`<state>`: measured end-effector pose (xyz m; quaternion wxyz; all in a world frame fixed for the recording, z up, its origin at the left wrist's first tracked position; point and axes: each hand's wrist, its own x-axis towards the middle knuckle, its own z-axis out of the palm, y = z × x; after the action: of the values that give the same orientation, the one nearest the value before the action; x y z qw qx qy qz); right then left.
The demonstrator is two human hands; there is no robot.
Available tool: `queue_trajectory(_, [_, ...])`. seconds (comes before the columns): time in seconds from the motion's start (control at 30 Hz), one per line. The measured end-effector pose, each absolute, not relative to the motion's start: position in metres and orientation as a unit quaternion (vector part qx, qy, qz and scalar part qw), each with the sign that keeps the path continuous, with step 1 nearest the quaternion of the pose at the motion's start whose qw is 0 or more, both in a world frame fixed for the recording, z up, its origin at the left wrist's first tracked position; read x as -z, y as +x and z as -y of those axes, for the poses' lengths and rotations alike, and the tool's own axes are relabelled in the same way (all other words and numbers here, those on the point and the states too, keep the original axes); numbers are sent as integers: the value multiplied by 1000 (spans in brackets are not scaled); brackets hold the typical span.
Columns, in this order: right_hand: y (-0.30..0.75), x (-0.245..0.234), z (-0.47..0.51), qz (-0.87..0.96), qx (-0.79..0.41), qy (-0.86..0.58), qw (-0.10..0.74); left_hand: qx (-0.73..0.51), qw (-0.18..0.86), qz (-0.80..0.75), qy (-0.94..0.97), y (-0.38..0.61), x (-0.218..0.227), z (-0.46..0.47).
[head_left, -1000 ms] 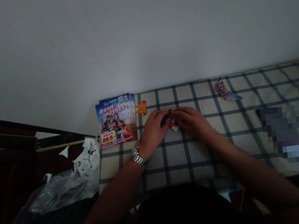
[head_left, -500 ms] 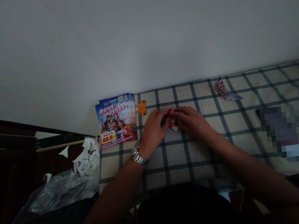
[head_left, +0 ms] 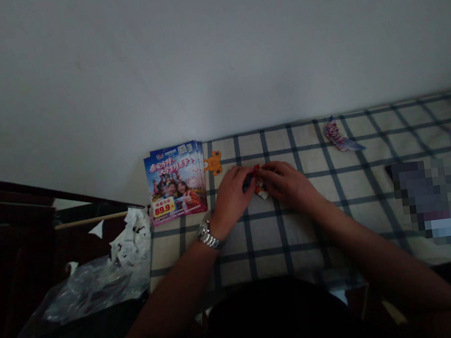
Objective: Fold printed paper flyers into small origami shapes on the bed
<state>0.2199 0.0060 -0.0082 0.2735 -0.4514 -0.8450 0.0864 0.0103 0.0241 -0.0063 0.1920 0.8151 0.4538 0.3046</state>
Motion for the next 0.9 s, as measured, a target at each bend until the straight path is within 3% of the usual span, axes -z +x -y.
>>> queue_trajectory(0.7, [231,10,-11,804,-144,-465,342,-272,175,-430,843,10,4,-23])
queue_trajectory(0.9, [233,14,-12,813,-105,-480,313,-269,161,-422,850,11,7,-22])
